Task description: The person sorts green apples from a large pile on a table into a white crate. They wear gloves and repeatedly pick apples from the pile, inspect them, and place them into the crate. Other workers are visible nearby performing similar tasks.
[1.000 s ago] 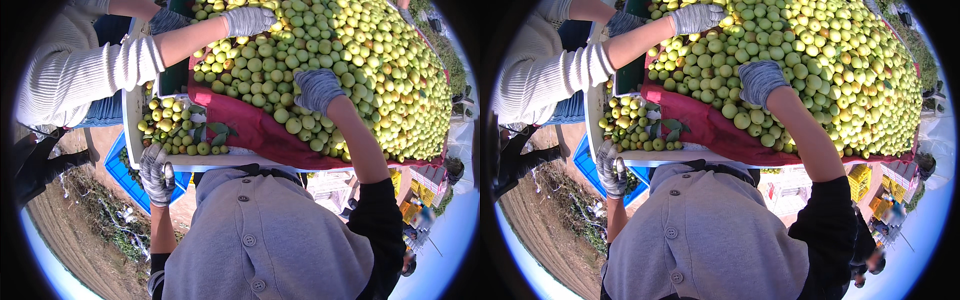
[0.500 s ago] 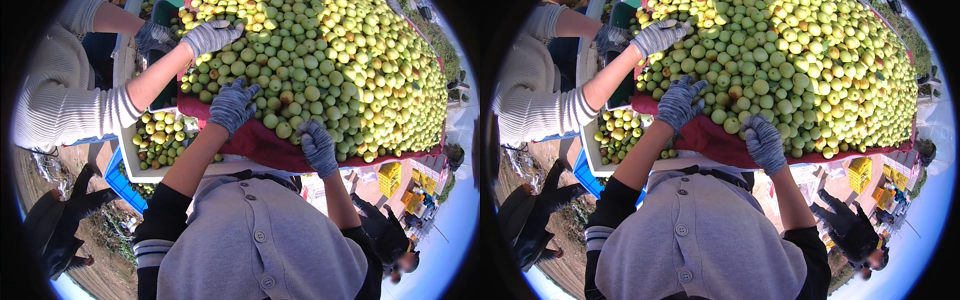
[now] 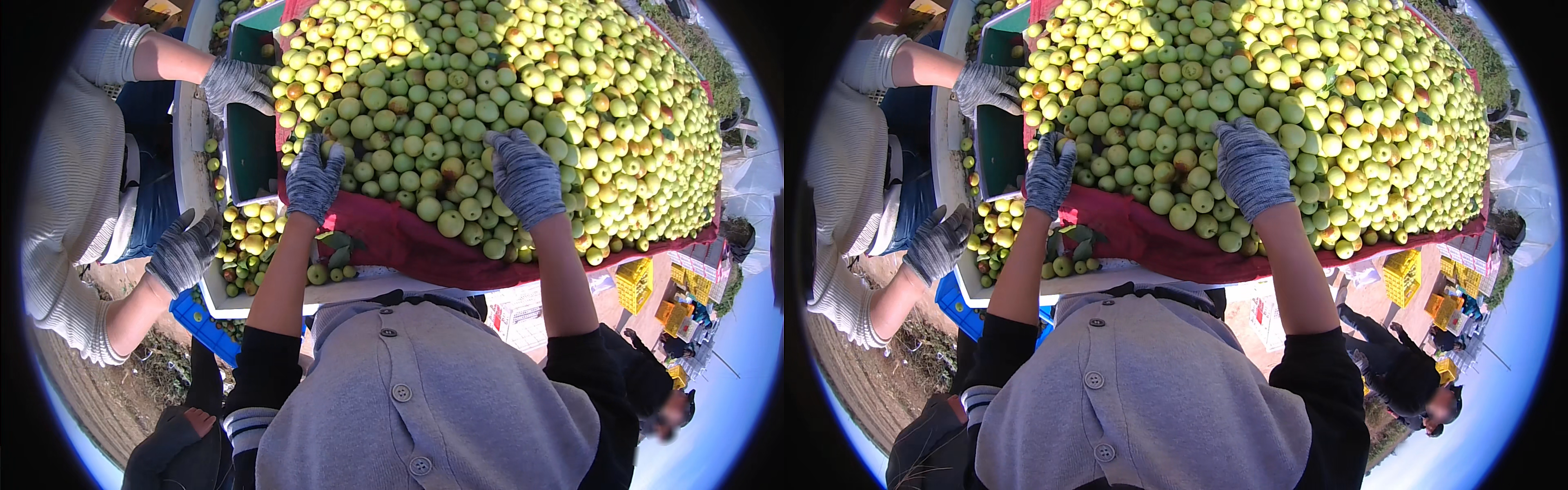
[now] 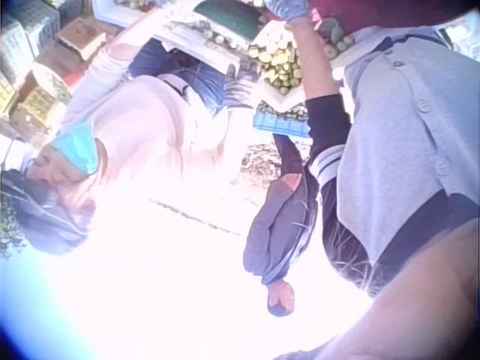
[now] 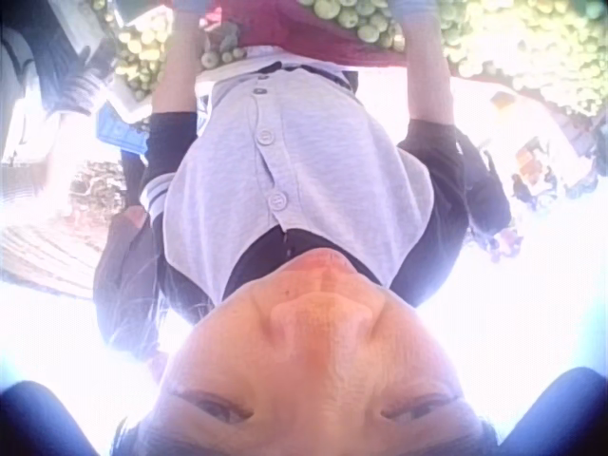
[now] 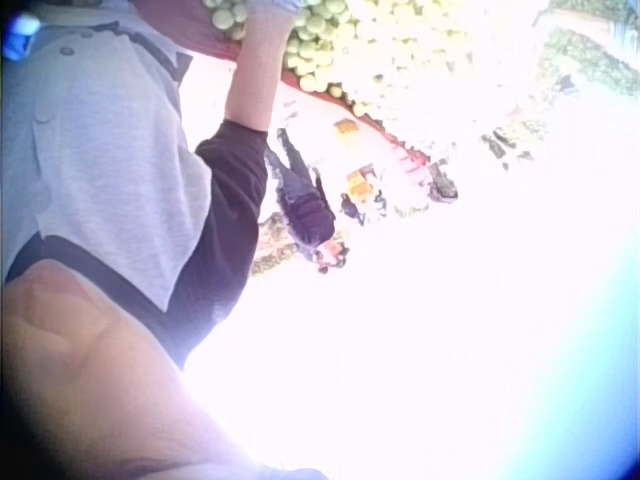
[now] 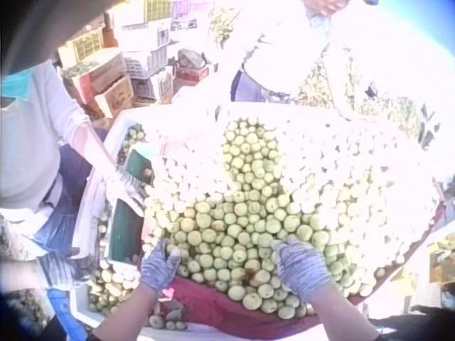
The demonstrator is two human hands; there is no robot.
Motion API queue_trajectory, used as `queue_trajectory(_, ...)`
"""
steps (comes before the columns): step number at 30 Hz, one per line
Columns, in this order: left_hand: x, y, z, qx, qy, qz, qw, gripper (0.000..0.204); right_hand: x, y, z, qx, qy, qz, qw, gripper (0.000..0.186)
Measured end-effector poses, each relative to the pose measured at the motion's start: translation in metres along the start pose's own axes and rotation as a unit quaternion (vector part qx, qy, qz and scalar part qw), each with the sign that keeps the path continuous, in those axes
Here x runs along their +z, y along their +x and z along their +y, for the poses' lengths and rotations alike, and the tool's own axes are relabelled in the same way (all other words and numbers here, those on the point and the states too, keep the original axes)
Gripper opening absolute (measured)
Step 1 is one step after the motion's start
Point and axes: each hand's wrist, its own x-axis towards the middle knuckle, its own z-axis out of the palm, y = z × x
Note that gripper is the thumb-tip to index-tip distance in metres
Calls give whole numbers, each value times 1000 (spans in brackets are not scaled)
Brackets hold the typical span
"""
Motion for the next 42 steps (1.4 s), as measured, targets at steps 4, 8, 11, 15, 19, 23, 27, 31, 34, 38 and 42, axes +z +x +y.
queue_trajectory(4, -15, 4, -21, -23, 49, 38, 998, 42, -16, 19, 12, 30, -93, -96, 991, 27)
queue_trajectory(8, -13, 5, -25, 28, 43, 29, 998, 33, -41, 45, 23, -10, 40, -27, 999, 26)
queue_trajectory(11, -12, 3, -21, 71, 84, 46, 993, 32, -42, 86, 32, 4, -6, 59, 998, 23)
queue_trajectory(15, -15, 3, -14, 83, 134, 42, 987, 36, -22, 130, 32, 13, -84, 107, 991, 22)
queue_trajectory(19, -20, 3, -7, 53, 163, 2, 985, 51, -42, 162, 47, 43, -167, 91, 981, 28)
queue_trajectory(23, -22, 8, 2, 15, 174, -87, 981, 79, -39, 185, 62, -11, -200, -48, 979, 26)
queue_trajectory(27, -28, 7, 6, 43, 168, -154, 973, 99, -35, 163, 71, -99, -174, 98, 975, 13)
queue_trajectory(31, -28, 13, 5, 33, 177, -164, 970, 102, -74, 85, 61, -144, 164, 186, 958, 12)
queue_trajectory(34, -24, 18, 1, -38, 183, -162, 969, 95, -107, -10, 53, -169, 195, -180, 949, 15)
queue_trajectory(38, -20, 28, -14, -13, 182, -122, 976, 80, -83, -79, 42, -108, 21, -415, 903, 20)
queue_trajectory(42, -20, 43, -28, -81, 123, -82, 986, 67, -25, -57, 9, -96, 199, -42, 974, 25)
